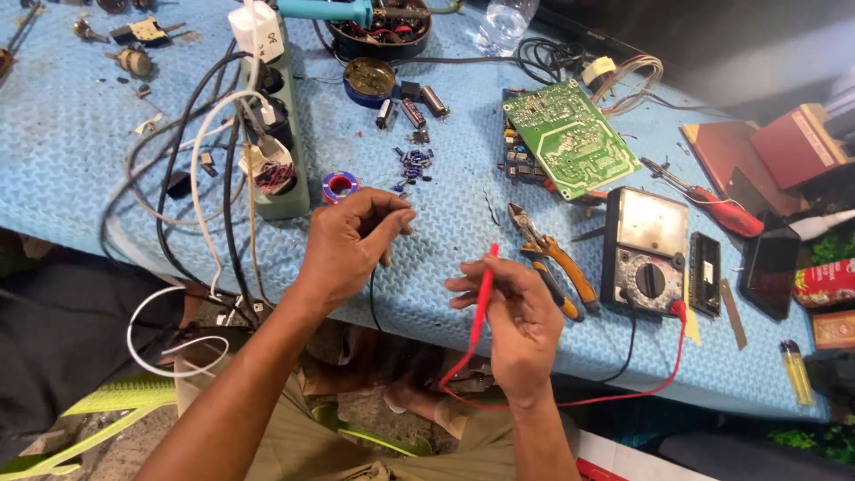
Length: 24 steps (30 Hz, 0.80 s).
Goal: Testing an electronic component using multimeter probes on a repair bench.
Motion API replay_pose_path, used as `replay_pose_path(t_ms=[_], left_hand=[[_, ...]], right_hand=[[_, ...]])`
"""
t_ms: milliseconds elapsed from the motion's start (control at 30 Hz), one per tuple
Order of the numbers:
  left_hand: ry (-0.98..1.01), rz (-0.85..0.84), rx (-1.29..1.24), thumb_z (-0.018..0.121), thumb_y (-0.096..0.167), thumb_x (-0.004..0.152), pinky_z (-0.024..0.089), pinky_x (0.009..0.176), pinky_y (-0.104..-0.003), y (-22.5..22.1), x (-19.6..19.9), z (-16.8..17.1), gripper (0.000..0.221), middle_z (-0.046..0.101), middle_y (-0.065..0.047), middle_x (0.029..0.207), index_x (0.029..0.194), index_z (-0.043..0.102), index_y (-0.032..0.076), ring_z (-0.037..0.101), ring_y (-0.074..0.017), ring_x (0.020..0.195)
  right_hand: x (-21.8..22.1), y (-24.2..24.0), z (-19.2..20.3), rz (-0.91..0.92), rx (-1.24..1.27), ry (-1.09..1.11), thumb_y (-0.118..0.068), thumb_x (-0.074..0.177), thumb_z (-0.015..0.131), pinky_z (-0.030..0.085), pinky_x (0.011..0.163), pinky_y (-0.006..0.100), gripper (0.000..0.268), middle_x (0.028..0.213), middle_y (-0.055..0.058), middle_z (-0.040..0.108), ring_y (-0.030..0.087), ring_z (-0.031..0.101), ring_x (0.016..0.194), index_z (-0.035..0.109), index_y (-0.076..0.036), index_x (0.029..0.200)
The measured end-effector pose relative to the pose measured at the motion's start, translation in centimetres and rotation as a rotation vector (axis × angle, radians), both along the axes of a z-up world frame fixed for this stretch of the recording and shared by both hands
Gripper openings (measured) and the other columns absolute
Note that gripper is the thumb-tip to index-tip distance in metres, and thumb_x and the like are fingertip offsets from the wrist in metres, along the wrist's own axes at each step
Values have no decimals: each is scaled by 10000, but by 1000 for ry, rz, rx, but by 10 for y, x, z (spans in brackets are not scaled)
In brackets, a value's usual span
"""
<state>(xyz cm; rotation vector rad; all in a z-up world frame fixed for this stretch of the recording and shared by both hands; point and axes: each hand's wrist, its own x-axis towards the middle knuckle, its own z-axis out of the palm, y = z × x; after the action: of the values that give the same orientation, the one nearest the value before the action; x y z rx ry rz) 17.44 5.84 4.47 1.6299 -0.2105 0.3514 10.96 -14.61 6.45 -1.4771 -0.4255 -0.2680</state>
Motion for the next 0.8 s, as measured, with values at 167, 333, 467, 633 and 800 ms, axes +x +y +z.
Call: replay_pose_path(t_ms=[167,333,467,633,800], left_hand=[[7,39,8,634,87,996,489,549,-229,4,-1,-1,118,745,-15,828,1081,715,72,576,-42,612],[-52,135,-108,638,-52,921,526,466,-247,-1,2,-4,153,750,-100,734,1003,738,30,618,-127,451],[-50,145,-123,654,-53,928,528,476,-265,-1,2,-6,135,763,-126,769,1044,686,8,616,-137,462],[-33,85,-97,648,-45,943,535,473,-273,1,4,-6,108,772,-140,787,1039,667,0,628,-154,454],[-45,54,-87,618,-31,987,563,506,-292,4,-2,-4,92,776,-158,831,1066,659,-6,664,-165,502]], right_hand=[[7,5,-16,-146,-122,-79,126,923,672,663,925,358,380,1106,184,721,291,760,1073,578,-48,1248],[8,12,-16,-175,-53,-33,-61,1037,589,678,688,360,167,918,205,756,257,788,816,661,64,1121],[11,8,-14,-142,-135,23,-130,1067,537,659,706,349,256,927,219,772,261,793,816,683,64,1148],[12,6,-11,-111,-180,103,-181,1066,495,648,725,358,331,892,230,771,264,789,803,723,51,1127],[13,7,-11,-102,-194,103,-169,1078,480,646,725,337,318,900,215,769,245,781,806,710,38,1150]])
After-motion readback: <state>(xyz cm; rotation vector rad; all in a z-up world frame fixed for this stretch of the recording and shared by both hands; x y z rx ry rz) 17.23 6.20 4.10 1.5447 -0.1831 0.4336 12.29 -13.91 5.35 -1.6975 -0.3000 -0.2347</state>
